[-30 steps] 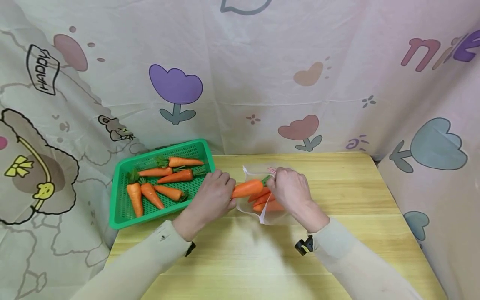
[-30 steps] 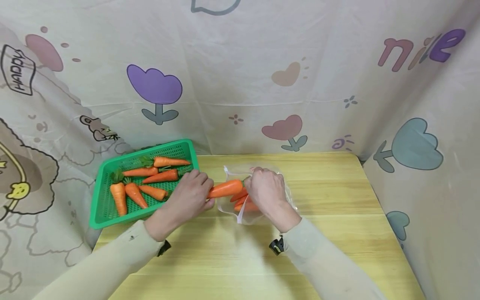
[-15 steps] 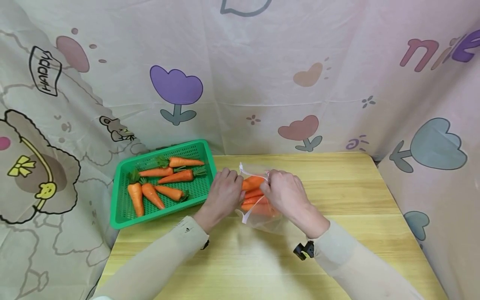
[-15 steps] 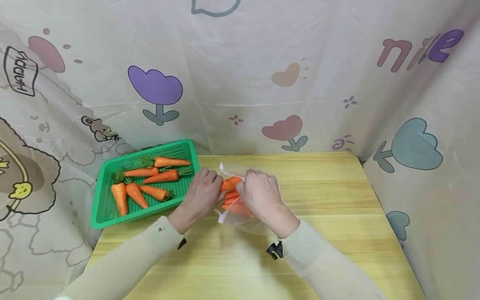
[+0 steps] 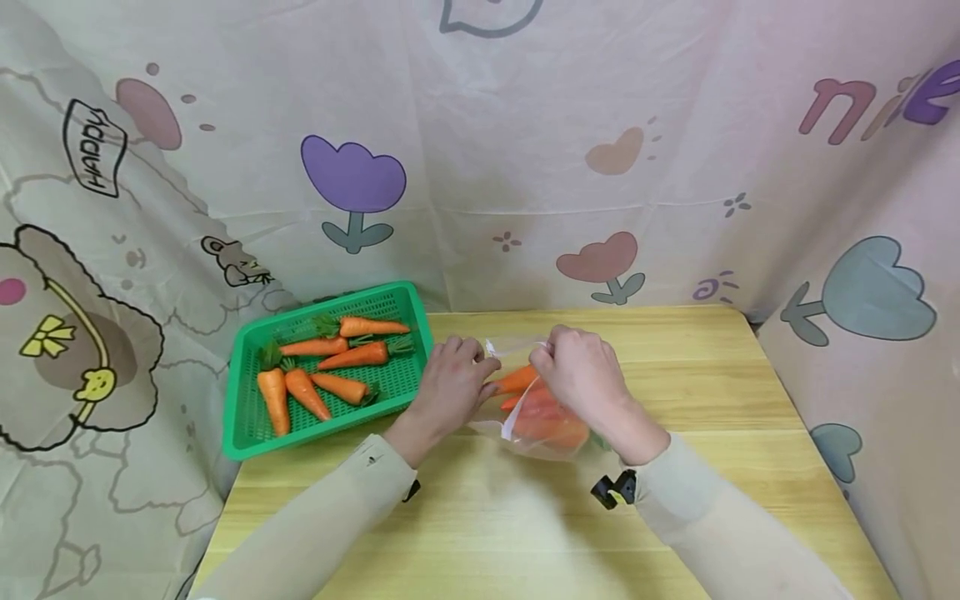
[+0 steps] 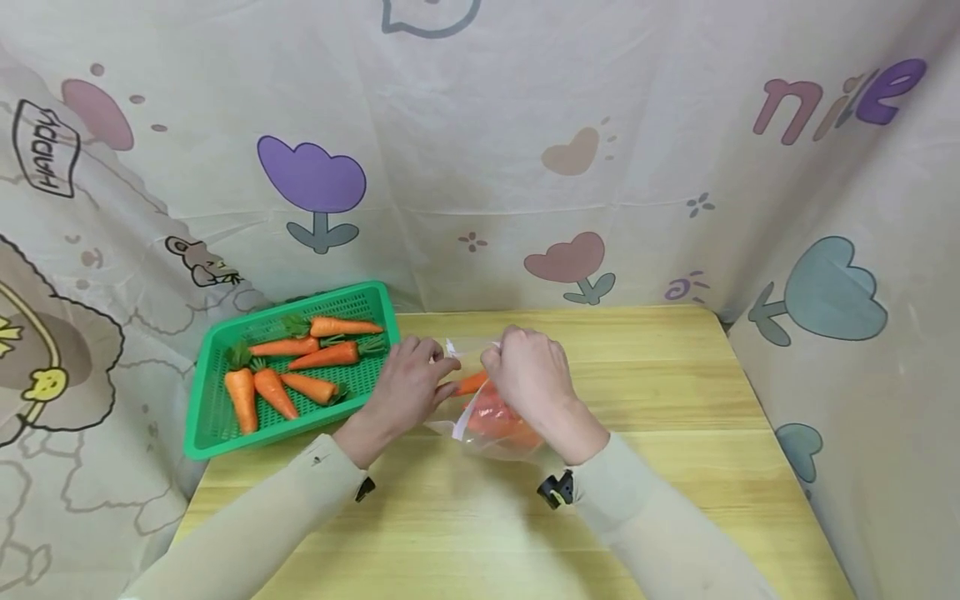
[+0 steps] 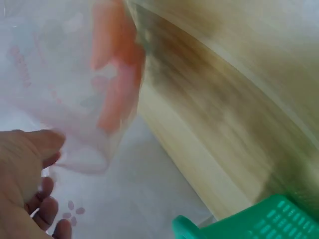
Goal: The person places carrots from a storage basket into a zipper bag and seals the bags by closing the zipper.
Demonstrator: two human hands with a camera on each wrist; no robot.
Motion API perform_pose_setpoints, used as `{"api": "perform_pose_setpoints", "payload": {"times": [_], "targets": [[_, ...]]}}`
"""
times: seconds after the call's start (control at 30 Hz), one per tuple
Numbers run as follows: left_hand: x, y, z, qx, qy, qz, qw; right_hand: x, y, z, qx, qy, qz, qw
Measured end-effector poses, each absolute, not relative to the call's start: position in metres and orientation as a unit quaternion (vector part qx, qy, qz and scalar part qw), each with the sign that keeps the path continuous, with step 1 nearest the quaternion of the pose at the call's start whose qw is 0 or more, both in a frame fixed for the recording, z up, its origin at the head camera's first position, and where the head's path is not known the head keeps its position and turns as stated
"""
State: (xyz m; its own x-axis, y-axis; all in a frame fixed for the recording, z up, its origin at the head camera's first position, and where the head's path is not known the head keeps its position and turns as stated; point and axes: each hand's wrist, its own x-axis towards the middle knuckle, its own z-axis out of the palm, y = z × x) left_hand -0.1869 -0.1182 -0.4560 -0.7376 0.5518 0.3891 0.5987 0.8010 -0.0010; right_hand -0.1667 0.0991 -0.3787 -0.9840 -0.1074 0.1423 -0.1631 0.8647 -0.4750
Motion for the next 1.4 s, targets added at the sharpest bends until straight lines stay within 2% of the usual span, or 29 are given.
{"api": "perform_pose_setpoints", "payload": {"times": [0.13,0.27,0.4,0.57,0.7,0.87,1.0,1.23,1.4], "targets": [[-0.179,-0.126,-0.453,-0.277,-0.94,-0.124,0.153,-0.17,0.104,-0.376,0.058,-0.965,0.251,0.052],[-0.17,-0.132,-0.449,-0.208,-0.969,-0.118,0.067,-0.172,0.108,-0.375,0.051,-0.965,0.251,0.052],[-0.168,-0.132,-0.446,-0.176,-0.98,-0.097,0.002,-0.172,0.113,-0.374,0.049,-0.964,0.254,0.06],[-0.173,-0.122,-0.443,-0.168,-0.974,-0.147,-0.031,-0.171,0.116,-0.376,0.059,-0.966,0.243,0.06],[-0.18,-0.109,-0.439,-0.169,-0.966,-0.193,-0.022,-0.167,0.113,-0.384,0.103,-0.969,0.21,0.084],[-0.189,-0.098,-0.438,-0.166,-0.979,-0.116,0.018,-0.162,0.107,-0.394,0.127,-0.968,0.179,0.122],[-0.192,-0.094,-0.442,-0.163,-0.981,-0.105,0.026,-0.161,0.105,-0.4,0.131,-0.967,0.164,0.142],[-0.197,-0.093,-0.45,-0.13,-0.985,-0.111,0.019,-0.163,0.099,-0.418,0.164,-0.955,0.082,0.234],[-0.198,-0.09,-0.454,-0.143,-0.981,-0.129,-0.001,-0.161,0.094,-0.436,0.174,-0.957,0.036,0.23]]}}
